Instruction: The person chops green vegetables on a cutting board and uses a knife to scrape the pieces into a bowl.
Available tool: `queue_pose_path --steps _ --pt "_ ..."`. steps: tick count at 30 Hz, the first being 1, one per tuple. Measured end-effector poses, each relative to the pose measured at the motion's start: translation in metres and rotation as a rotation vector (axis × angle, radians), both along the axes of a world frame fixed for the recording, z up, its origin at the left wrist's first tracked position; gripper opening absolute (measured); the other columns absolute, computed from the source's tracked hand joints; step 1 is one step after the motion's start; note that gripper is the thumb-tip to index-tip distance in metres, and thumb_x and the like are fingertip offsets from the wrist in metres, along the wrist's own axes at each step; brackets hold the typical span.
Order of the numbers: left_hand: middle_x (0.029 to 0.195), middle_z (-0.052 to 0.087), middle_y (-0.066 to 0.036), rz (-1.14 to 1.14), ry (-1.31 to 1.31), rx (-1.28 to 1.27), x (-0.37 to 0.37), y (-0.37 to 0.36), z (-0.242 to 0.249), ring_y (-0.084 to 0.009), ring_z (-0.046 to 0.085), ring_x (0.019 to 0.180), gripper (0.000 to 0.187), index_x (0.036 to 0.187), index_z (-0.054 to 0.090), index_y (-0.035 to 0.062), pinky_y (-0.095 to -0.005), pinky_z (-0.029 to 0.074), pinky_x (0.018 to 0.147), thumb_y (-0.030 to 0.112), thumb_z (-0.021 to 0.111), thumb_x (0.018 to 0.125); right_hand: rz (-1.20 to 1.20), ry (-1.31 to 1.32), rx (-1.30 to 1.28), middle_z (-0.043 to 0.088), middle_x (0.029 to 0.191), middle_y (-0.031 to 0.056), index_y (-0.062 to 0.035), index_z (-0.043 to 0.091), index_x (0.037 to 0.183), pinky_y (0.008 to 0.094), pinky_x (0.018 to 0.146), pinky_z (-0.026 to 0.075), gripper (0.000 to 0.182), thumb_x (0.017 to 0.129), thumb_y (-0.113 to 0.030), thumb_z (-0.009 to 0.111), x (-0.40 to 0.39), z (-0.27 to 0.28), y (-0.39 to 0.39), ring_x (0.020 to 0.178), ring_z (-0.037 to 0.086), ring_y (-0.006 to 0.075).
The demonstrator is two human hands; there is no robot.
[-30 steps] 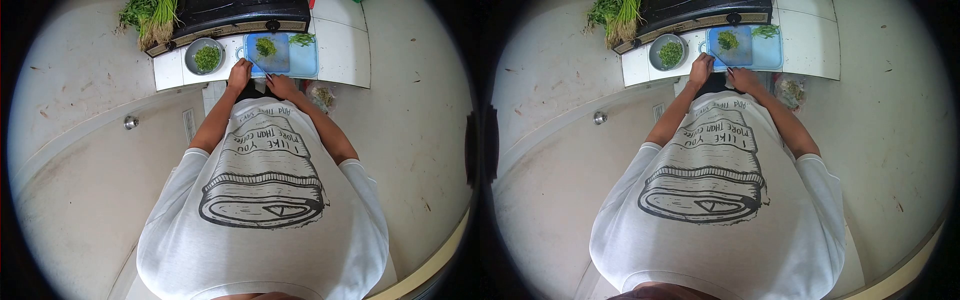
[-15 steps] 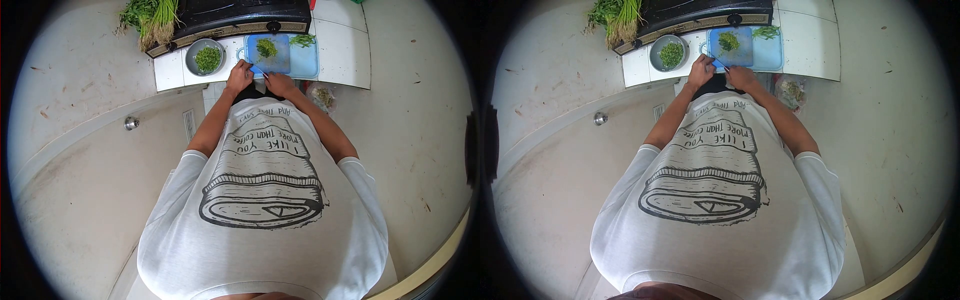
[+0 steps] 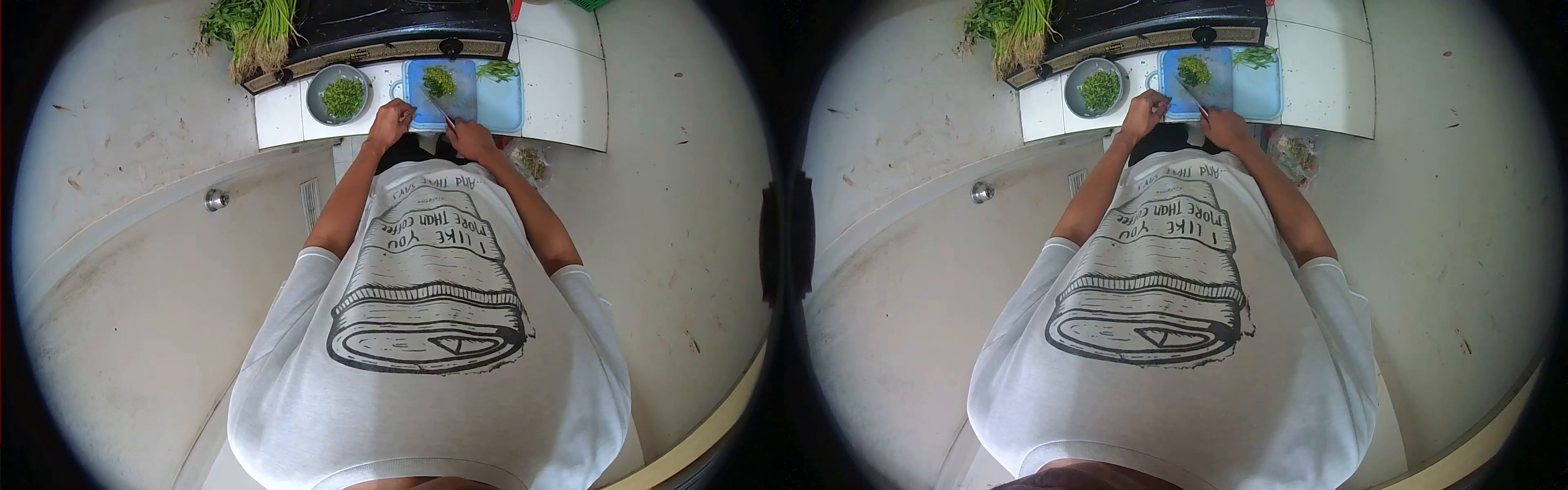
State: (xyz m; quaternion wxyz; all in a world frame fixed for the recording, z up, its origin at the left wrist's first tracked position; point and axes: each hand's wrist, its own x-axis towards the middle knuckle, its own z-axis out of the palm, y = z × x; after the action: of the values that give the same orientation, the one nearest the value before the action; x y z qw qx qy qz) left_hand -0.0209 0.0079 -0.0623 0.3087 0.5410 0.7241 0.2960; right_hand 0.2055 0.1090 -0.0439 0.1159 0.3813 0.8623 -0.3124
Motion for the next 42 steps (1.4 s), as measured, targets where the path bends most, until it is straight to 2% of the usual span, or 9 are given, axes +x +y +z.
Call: queue_pose_path --steps 10,12,19,21,27,34,36,40,42 --pt "0.092 0.07 -0.019 0.173 0.041 0.065 0.015 0.006 -0.009 -0.0307 0.07 0.079 0.016 0.098 0.076 0.0009 -0.0407 0.056 0.076 0.01 0.065 0.092 0.003 0.038 -0.058 0.071 0.091 0.0267 -0.0016 0.068 0.106 0.0561 0.079 0.057 0.043 0.099 -0.042 0.053 0.005 0.005 0.0 0.084 0.07 0.0461" --pt "0.09 0.07 -0.019 0.202 0.119 0.134 0.018 0.01 -0.009 -0.0311 0.07 0.079 0.015 0.098 0.076 0.0009 -0.0417 0.056 0.077 0.008 0.065 0.09 -0.013 0.05 -0.054 0.07 0.091 0.027 -0.0016 0.068 0.105 0.0564 0.079 0.056 0.043 0.099 -0.042 0.053 0.006 0.003 0.0 0.084 0.07 0.0464" --pt "0.091 0.07 -0.02 0.307 0.077 0.095 0.022 0.021 -0.008 -0.0315 0.071 0.078 0.016 0.097 0.075 -0.0004 -0.0416 0.056 0.076 0.01 0.066 0.09 -0.022 0.032 -0.069 0.07 0.09 0.0275 -0.0012 0.068 0.106 0.0561 0.08 0.056 0.044 0.1 -0.042 0.053 0.007 -0.001 0.001 0.084 0.07 0.0468" --pt "0.083 0.065 -0.021 0.404 -0.003 0.181 0.023 0.015 -0.011 -0.0322 0.066 0.072 0.013 0.096 0.073 0.0 -0.0423 0.054 0.07 0.004 0.062 0.09 -0.017 0.032 -0.081 0.07 0.09 0.0272 -0.001 0.068 0.106 0.0559 0.08 0.056 0.044 0.1 -0.042 0.053 0.006 0.0 0.001 0.084 0.07 0.0467" --pt "0.082 0.064 -0.02 0.595 -0.02 0.261 0.018 0.0 -0.017 -0.0304 0.063 0.067 0.014 0.094 0.068 -0.0024 -0.0413 0.05 0.063 0.004 0.056 0.096 0.125 0.032 -0.058 0.071 0.091 0.0254 -0.0013 0.069 0.103 0.0553 0.079 0.057 0.044 0.099 -0.042 0.053 0.002 -0.007 -0.003 0.085 0.071 0.0445" --pt "0.082 0.068 -0.017 0.52 -0.06 0.21 0.016 -0.001 -0.012 -0.0252 0.065 0.068 0.014 0.099 0.069 -0.0027 -0.0366 0.052 0.065 0.004 0.057 0.096 0.052 0.018 -0.04 0.071 0.089 0.0263 -0.0012 0.067 0.102 0.0561 0.079 0.057 0.043 0.1 -0.041 0.053 -0.003 -0.007 0.01 0.083 0.07 0.0462" --pt "0.089 0.074 -0.011 0.49 -0.189 0.107 0.02 0.005 -0.007 -0.0172 0.07 0.078 0.014 0.104 0.07 -0.0011 -0.0306 0.055 0.075 0.007 0.061 0.096 0.003 0.022 -0.03 0.07 0.088 0.028 -0.0009 0.065 0.103 0.057 0.078 0.056 0.042 0.101 -0.041 0.053 0.0 -0.012 0.012 0.083 0.069 0.0482" --pt "0.088 0.074 -0.012 0.461 -0.184 0.095 0.027 0.021 -0.002 -0.0168 0.07 0.079 0.014 0.101 0.071 -0.0011 -0.0307 0.055 0.075 0.008 0.061 0.096 -0.043 0.08 -0.026 0.069 0.085 0.0284 -0.0009 0.065 0.102 0.0574 0.078 0.055 0.04 0.101 -0.039 0.055 0.004 -0.016 0.01 0.082 0.068 0.0491" --pt "0.087 0.074 -0.013 0.374 -0.147 0.154 0.029 0.028 -0.004 -0.0204 0.071 0.077 0.012 0.097 0.071 -0.0016 -0.0328 0.056 0.075 0.006 0.062 0.094 -0.048 0.09 -0.025 0.069 0.084 0.0284 -0.0008 0.065 0.101 0.0576 0.077 0.054 0.039 0.1 -0.038 0.055 0.005 -0.016 0.009 0.082 0.068 0.0492"
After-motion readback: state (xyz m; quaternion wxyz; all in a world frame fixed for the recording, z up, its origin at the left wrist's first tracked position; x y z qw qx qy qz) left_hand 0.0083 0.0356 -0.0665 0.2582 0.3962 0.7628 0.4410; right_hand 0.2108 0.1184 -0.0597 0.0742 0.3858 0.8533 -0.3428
